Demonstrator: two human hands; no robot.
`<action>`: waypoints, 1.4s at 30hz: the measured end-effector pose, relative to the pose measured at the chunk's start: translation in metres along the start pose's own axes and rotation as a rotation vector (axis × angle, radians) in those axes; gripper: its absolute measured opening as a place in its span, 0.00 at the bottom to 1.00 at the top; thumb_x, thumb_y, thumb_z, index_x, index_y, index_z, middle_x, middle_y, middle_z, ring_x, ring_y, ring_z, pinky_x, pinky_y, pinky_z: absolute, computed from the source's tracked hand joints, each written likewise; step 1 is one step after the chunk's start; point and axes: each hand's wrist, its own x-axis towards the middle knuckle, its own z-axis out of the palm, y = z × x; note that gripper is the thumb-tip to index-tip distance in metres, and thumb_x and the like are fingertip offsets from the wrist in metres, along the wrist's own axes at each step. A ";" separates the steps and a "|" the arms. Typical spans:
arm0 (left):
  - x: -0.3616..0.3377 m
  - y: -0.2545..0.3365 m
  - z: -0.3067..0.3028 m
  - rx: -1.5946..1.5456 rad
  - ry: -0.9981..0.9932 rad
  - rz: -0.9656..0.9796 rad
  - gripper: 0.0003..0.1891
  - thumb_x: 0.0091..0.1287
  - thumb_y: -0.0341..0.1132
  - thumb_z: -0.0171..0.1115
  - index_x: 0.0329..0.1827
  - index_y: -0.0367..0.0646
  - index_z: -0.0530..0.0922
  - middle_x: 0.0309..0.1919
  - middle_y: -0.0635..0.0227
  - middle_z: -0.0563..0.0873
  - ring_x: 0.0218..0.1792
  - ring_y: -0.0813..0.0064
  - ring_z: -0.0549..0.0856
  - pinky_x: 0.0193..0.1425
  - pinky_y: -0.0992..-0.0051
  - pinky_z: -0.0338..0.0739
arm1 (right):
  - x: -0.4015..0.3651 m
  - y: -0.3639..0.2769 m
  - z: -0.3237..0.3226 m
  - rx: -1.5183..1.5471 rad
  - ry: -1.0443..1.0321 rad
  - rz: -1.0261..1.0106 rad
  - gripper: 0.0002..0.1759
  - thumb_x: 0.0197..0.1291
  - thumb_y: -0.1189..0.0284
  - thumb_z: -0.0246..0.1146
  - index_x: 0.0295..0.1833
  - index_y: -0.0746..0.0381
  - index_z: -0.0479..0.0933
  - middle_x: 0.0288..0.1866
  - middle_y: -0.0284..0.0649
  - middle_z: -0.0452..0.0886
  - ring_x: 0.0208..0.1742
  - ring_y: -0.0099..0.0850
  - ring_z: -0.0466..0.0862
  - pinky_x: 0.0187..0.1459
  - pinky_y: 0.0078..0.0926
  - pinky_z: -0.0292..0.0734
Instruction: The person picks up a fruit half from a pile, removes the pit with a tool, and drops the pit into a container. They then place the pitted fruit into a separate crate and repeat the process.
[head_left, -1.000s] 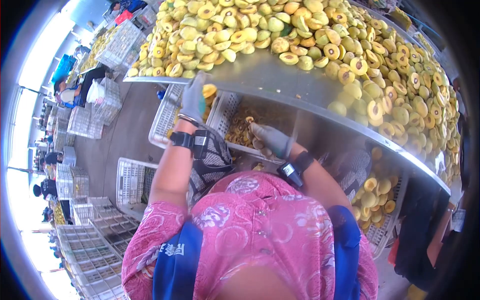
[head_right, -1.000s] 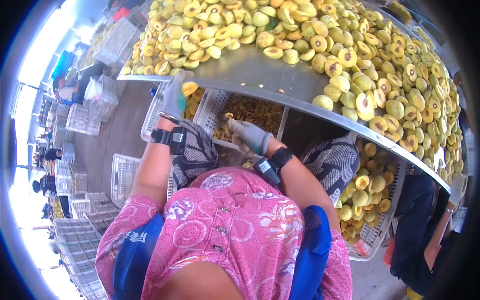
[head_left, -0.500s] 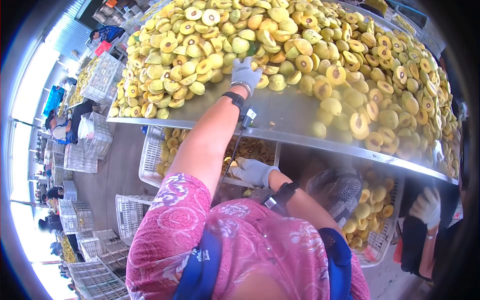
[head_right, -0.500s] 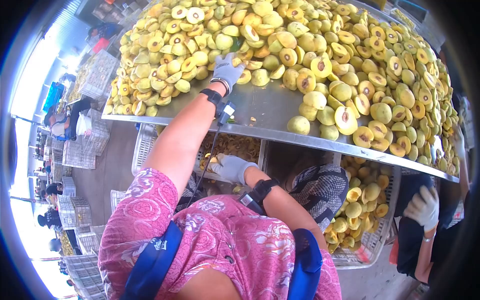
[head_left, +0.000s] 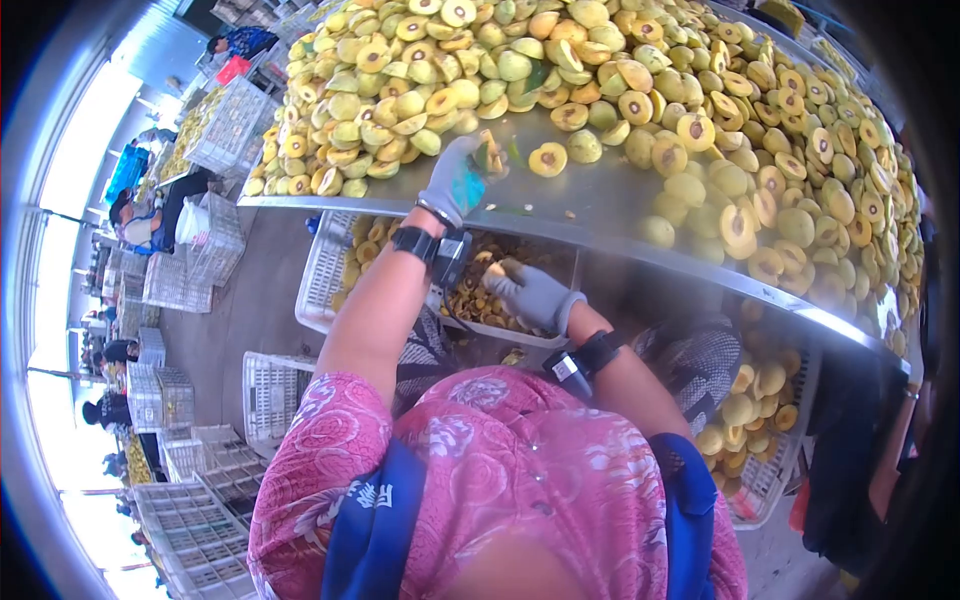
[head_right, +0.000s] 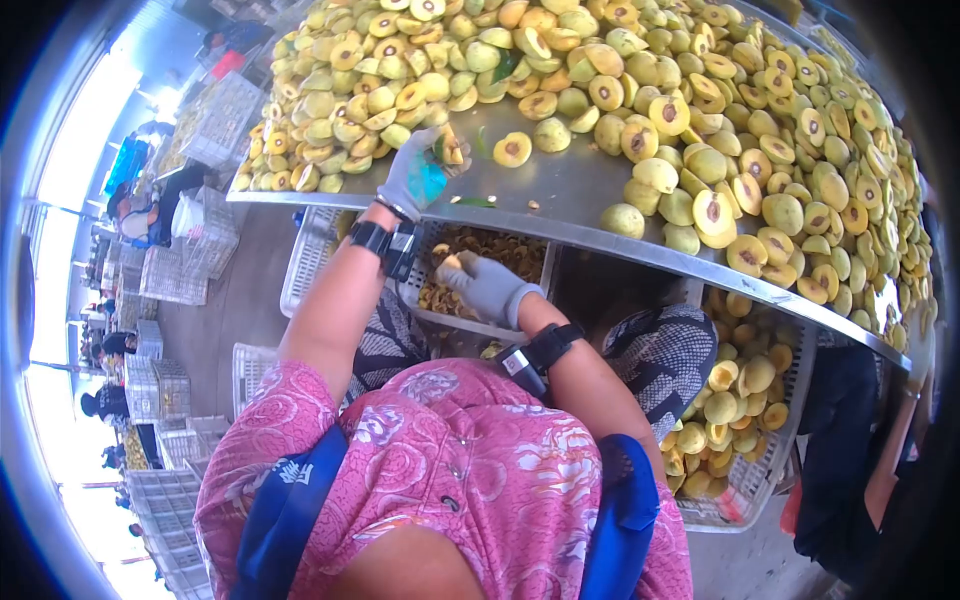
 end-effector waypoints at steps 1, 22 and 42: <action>-0.018 0.002 0.000 -0.087 0.000 0.005 0.17 0.69 0.40 0.58 0.53 0.36 0.75 0.48 0.51 0.82 0.50 0.51 0.84 0.56 0.50 0.81 | 0.009 0.013 0.005 0.065 0.030 -0.079 0.28 0.70 0.49 0.55 0.59 0.63 0.72 0.33 0.36 0.76 0.28 0.23 0.74 0.30 0.23 0.69; -0.134 -0.031 0.010 -0.164 -0.005 0.160 0.21 0.69 0.39 0.52 0.59 0.33 0.72 0.50 0.51 0.82 0.49 0.56 0.83 0.59 0.60 0.80 | 0.003 -0.026 0.031 0.400 0.166 -0.135 0.20 0.73 0.54 0.51 0.53 0.61 0.71 0.24 0.34 0.74 0.14 0.25 0.72 0.15 0.25 0.65; -0.145 -0.027 0.044 0.227 0.284 0.139 0.24 0.77 0.52 0.48 0.42 0.38 0.78 0.34 0.61 0.84 0.33 0.69 0.84 0.41 0.69 0.85 | 0.005 -0.009 0.031 0.471 -0.150 -0.033 0.25 0.72 0.46 0.49 0.46 0.59 0.70 0.19 0.32 0.69 0.11 0.23 0.69 0.11 0.23 0.61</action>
